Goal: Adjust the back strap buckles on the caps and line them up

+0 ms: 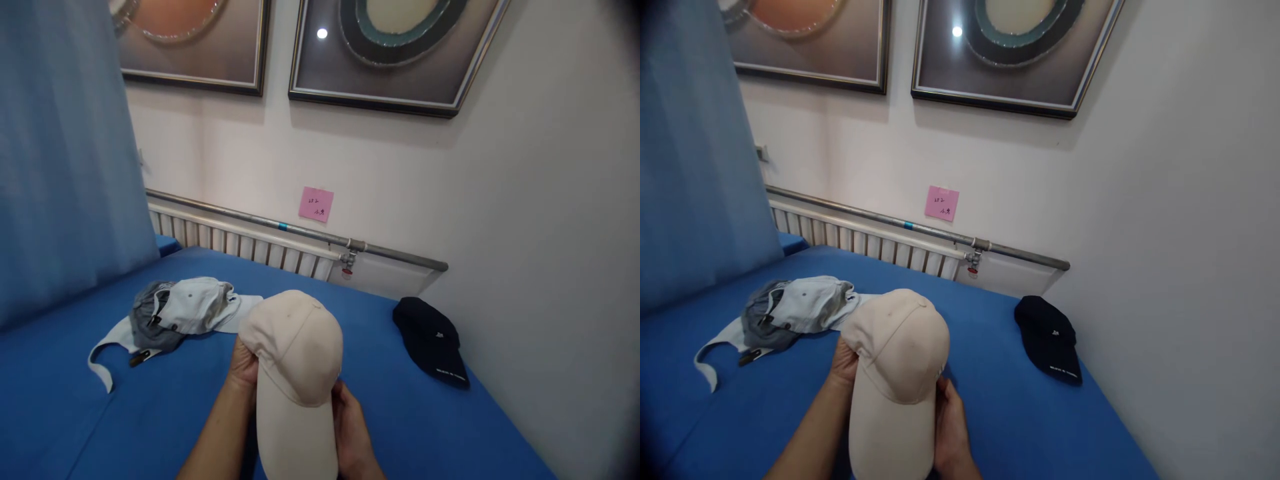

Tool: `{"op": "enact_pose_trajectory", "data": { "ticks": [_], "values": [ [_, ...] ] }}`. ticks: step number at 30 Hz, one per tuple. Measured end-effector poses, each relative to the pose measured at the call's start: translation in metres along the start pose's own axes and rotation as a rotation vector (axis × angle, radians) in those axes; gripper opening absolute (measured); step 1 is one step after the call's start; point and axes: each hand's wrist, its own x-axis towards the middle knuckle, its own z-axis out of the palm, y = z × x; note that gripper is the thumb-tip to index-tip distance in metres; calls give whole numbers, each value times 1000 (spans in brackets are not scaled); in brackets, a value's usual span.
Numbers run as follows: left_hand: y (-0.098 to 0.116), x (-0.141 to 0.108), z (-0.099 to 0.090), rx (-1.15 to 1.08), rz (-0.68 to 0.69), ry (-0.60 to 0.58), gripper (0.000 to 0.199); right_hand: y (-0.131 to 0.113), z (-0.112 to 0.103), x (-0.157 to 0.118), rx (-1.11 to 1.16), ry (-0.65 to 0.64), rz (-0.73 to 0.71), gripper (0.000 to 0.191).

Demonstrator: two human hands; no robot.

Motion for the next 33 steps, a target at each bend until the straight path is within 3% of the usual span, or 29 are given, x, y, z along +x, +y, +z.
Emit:
{"op": "enact_pose_trajectory", "data": {
  "ticks": [2,10,15,22,26,33],
  "values": [
    [2,-2,-3,11,-21,44,43,-1,0,0,13,24,50,16],
    [-8,0,1,-12,-164,376,45,-17,1,0,17,14,6,19],
    [-15,8,9,28,-245,600,39,-28,-11,7,40,66,-122,17],
    [-27,9,5,80,-286,592,39,-39,-20,13,105,125,-170,17],
    [-37,9,3,145,-277,641,20,-43,-21,12,127,145,-161,18],
    [-32,12,-8,166,-140,763,35,-44,-13,-6,182,76,-130,16]
  ]
}}
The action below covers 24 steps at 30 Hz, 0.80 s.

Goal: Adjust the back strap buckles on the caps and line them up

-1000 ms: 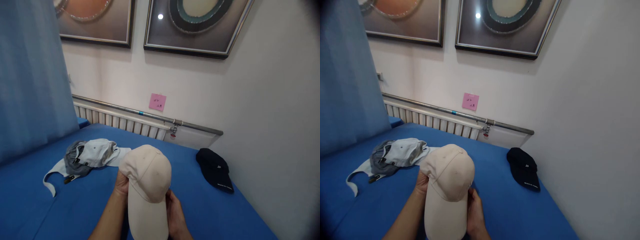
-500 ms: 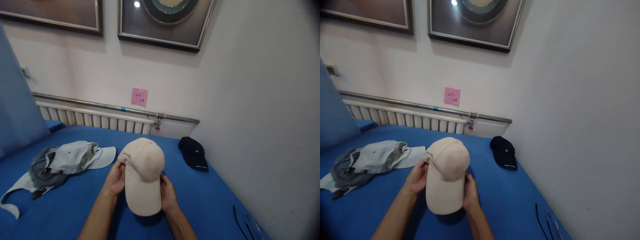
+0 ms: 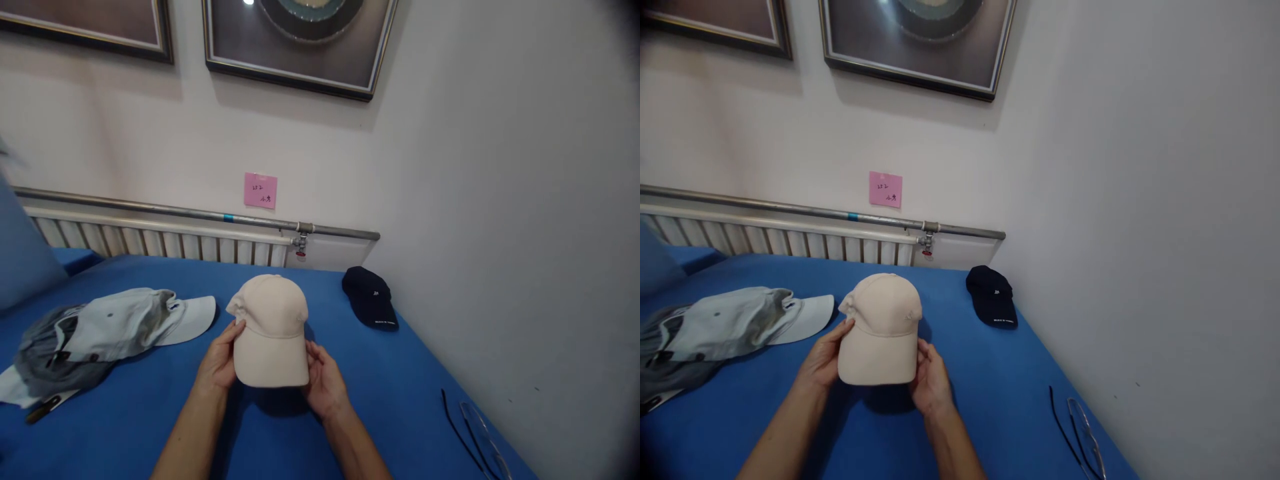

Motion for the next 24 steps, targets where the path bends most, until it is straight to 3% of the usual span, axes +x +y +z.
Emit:
{"op": "enact_pose_trajectory", "data": {
  "ticks": [8,13,18,24],
  "values": [
    [4,15,-12,-97,153,23,53,7,7,-13,46,-28,115,7],
    [-4,10,-5,23,120,11,49,9,5,-8,79,5,-10,16],
    [-20,3,4,173,63,-6,32,5,-4,3,75,34,-166,18],
    [-47,3,2,353,9,58,30,-35,-8,50,17,90,-342,18]
  ]
}}
